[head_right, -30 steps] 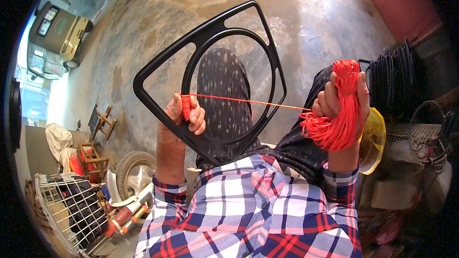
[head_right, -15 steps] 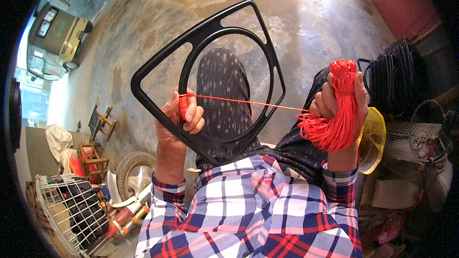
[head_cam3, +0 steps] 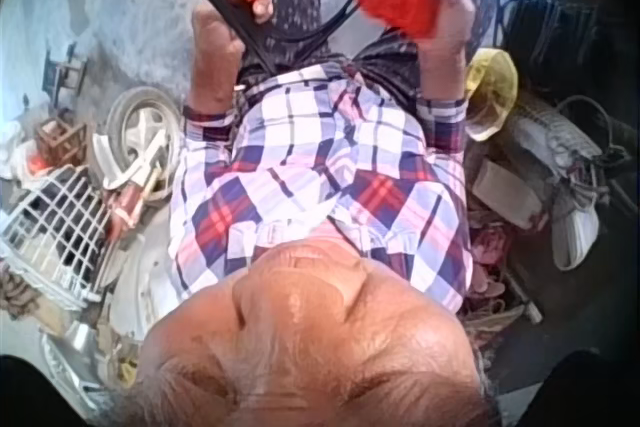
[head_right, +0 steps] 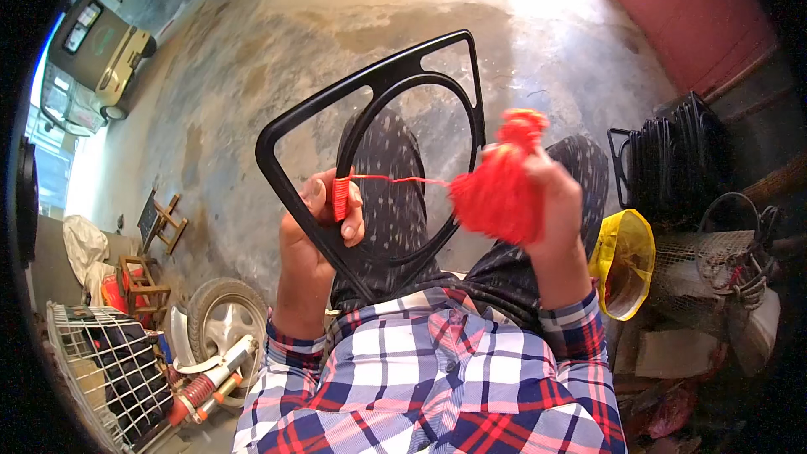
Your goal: The person is wrapping a red rope around a black plastic furniture frame for assembly.
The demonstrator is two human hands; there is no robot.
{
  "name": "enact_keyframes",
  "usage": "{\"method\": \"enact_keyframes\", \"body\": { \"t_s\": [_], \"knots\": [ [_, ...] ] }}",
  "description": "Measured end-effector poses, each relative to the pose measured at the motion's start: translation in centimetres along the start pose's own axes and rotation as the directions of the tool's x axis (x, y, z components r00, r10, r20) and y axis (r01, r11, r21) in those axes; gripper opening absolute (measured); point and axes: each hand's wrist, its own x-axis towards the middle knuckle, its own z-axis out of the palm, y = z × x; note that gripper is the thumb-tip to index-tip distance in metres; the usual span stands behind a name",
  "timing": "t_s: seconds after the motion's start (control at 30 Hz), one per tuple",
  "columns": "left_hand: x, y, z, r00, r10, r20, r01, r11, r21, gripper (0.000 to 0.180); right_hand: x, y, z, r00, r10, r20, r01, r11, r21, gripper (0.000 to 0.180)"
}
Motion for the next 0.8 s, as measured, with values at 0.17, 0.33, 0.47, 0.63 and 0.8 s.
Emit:
{"method": "enact_keyframes", "body": {
  "t_s": [0.17,0.33,0.47,0.63,0.8],
  "knots": [
    [-0.2,-0.6,0.9,0.985,-0.088,0.146,0.102,0.991,-0.092,0.047,-1.1,1.2,7.8,0.929,0.17,0.328,-0.099,0.97,-0.224,0.073],
    [-0.5,-2.0,2.5,0.984,-0.113,0.139,0.137,0.974,-0.179,0.046,0.8,2.2,8.7,0.988,-0.011,0.151,0.107,0.755,-0.647,0.04],
    [-0.2,-2.7,2.1,0.978,-0.035,0.206,0.078,0.976,-0.204,0.035,1.6,2.9,9.1,0.942,-0.194,0.272,0.331,0.423,-0.844,0.02],
    [-1.0,-2.0,1.5,0.967,-0.162,0.197,0.212,0.939,-0.27,0.043,1.7,2.8,4.8,0.924,0.124,0.363,0.01,0.938,-0.347,0.028],
    [-1.8,-1.2,2.9,0.861,-0.07,0.505,0.153,0.98,-0.125,0.062,2.3,5.4,3.6,0.886,0.318,0.337,-0.331,0.943,-0.021,0.051]
  ]
}}
